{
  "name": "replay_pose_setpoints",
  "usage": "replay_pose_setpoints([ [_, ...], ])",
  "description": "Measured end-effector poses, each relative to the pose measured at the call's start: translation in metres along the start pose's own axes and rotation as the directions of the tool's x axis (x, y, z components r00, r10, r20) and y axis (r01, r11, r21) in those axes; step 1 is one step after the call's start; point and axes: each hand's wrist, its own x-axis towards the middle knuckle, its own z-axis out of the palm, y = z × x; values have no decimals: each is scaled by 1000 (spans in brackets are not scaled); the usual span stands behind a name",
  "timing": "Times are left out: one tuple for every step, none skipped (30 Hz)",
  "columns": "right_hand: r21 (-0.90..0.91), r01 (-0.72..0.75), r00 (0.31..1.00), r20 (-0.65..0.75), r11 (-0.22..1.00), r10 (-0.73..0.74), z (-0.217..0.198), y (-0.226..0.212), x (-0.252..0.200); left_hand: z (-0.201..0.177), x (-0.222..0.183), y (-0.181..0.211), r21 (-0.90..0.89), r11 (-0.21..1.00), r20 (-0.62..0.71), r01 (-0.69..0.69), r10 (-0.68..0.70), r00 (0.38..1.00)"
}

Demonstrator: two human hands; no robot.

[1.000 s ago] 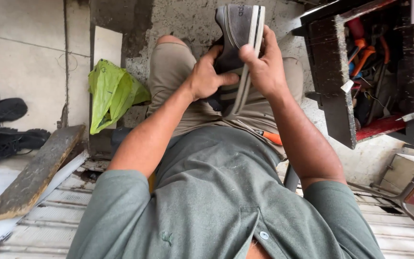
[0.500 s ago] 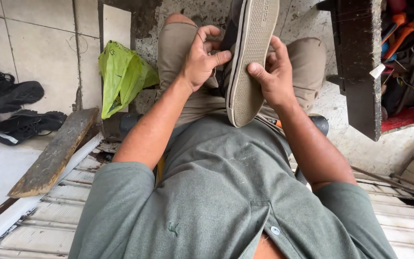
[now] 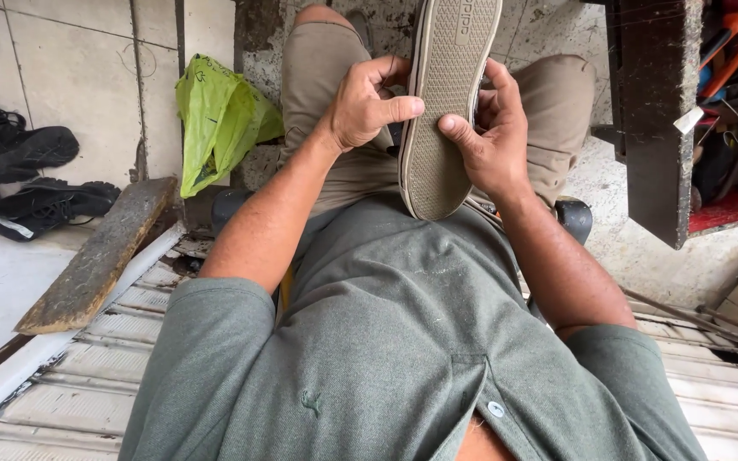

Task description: Hand-stitching the sole of a sneaker using an awl and thread in a repair shop.

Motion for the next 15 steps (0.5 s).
replay_pose_setpoints([
  [0,0,1000,4,1000,0,0,-1,1,-2,0,-2,0,1000,-4,-2,2,1000],
  [25,5,1000,29,1000,-5,0,-3,1,-3,0,-4,-62,998,20,21,-19,1000],
  [51,8,999,53,999,-11,-1,-4,1,-3,0,-6,-123,991,46,44,-39,998],
  [50,6,999,50,999,-8,-5,3,0,-5,-1,-7,-125,991,49,47,-41,998],
  [96,-10,998,67,995,4,-10,10,0,-6,-2,-8,-146,988,53,55,-48,997],
  [142,-28,996,83,989,17,-15,17,-2,-7,-3,-10,-166,984,59,66,-57,997],
  [141,-31,997,78,989,20,-19,17,0,-10,-2,-12,-169,983,63,70,-60,996],
  [197,-38,992,129,980,12,-24,18,1,-12,-4,-15,-185,980,60,69,-59,996],
  [252,-46,984,179,967,1,-28,19,1,-13,-5,-19,-201,977,58,69,-58,997],
  [252,-57,985,174,966,13,-33,32,0,-14,-5,-22,-209,975,60,80,-68,996],
  [377,-83,980,201,922,6,-37,45,0,-15,-5,-25,-194,980,42,50,-43,998],
  [495,-112,974,225,861,-2,-42,60,-3,-15,-6,-30,-180,983,23,23,-19,1000],
  [495,-123,975,221,860,13,-41,62,-9,-14,-9,-33,-189,981,23,35,-32,999],
  [527,-162,969,245,834,34,-39,64,-11,-15,-9,-34,-194,980,9,49,-48,999],
  [558,-201,962,269,806,53,-38,65,-13,-16,-9,-34,-200,978,-6,62,-64,998],
])
